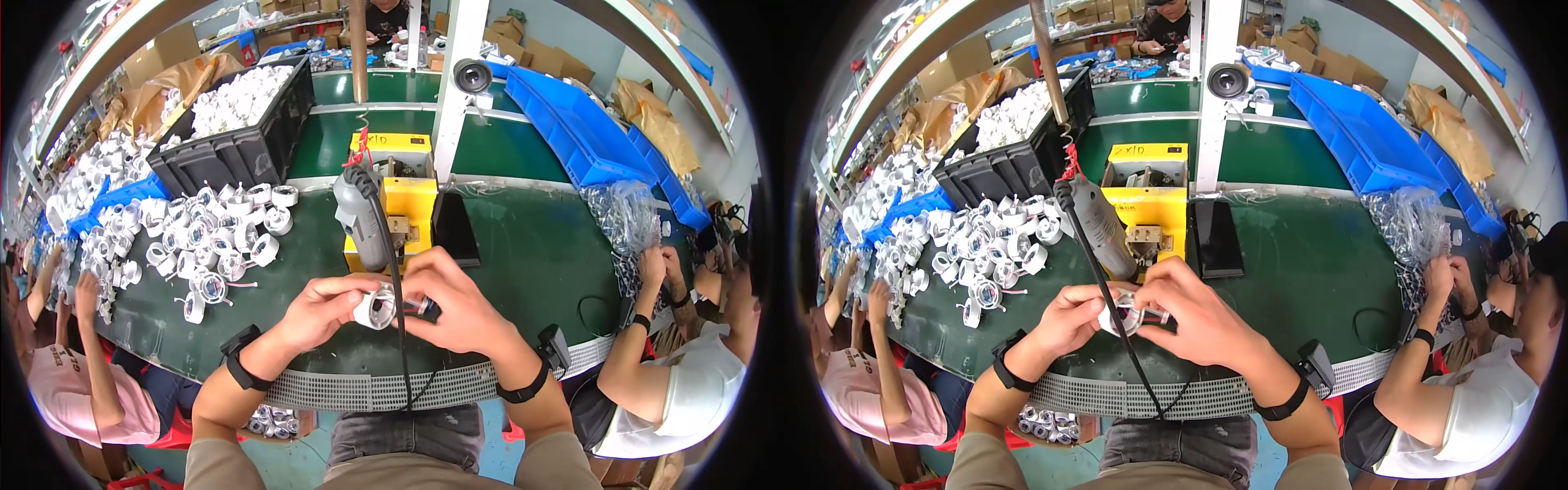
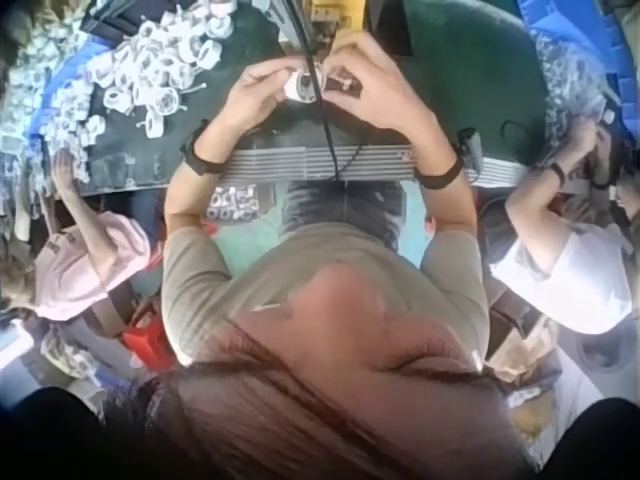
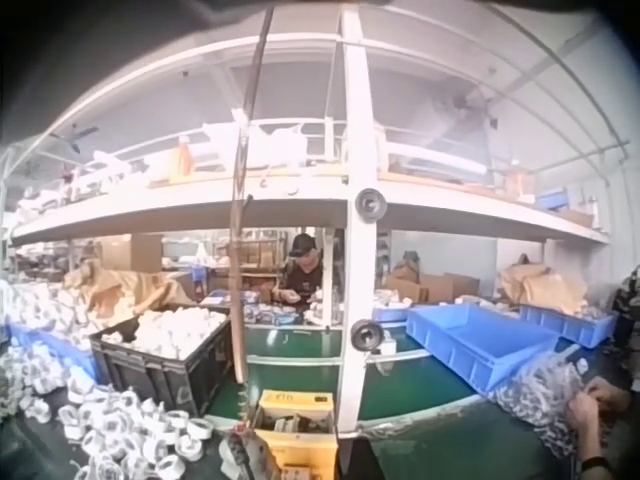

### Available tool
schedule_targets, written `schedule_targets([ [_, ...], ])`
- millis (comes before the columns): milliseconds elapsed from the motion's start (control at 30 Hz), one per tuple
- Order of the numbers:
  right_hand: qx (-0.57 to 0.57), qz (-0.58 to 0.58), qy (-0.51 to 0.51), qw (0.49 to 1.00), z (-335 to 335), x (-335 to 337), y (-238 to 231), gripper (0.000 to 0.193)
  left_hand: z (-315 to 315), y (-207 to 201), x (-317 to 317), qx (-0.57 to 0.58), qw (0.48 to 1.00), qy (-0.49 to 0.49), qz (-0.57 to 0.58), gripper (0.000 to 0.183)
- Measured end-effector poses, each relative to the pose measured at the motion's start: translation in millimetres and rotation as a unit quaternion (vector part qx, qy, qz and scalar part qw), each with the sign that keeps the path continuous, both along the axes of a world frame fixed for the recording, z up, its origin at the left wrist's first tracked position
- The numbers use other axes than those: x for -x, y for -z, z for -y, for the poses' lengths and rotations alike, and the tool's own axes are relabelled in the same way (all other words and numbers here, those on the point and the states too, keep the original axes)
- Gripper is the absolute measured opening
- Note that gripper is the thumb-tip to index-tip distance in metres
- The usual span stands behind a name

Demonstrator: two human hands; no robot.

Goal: The person picks up a white plastic housing and a circuit board, fits the board into the housing by hand, and secures it using a power screwdriver. They then place the assembled unit on the table and repeat the process for several more units.

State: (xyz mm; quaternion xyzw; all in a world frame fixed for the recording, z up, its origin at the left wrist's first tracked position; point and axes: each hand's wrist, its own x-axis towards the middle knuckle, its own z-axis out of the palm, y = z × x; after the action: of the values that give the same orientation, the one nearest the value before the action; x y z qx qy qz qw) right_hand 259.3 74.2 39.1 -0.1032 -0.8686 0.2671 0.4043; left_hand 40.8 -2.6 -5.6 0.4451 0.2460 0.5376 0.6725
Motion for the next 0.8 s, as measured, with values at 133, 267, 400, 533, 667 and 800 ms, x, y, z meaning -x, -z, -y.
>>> schedule_targets([
  [133,-0.096,-0.055,0.039,0.993,-6,-11,-7,0.027,2,4,-3,-0.081,0.996,-0.037,0.022,0.029],
  [267,-0.046,-0.039,0.008,0.998,0,-10,-4,0.021,0,11,-1,-0.123,0.990,-0.064,0.007,0.034],
  [400,0.271,-0.014,-0.064,0.960,15,0,-4,0.016,5,-4,-8,-0.111,0.992,-0.045,0.037,0.054],
  [533,0.266,-0.115,-0.095,0.952,17,13,13,0.016,6,-5,-16,-0.092,0.995,-0.006,0.034,0.059],
  [667,0.284,-0.052,-0.022,0.957,22,11,2,0.019,7,-7,-18,-0.086,0.994,0.033,0.066,0.060],
  [800,0.095,-0.079,0.009,0.992,12,14,10,0.017,8,-8,-22,-0.081,0.995,0.014,0.060,0.058],
])
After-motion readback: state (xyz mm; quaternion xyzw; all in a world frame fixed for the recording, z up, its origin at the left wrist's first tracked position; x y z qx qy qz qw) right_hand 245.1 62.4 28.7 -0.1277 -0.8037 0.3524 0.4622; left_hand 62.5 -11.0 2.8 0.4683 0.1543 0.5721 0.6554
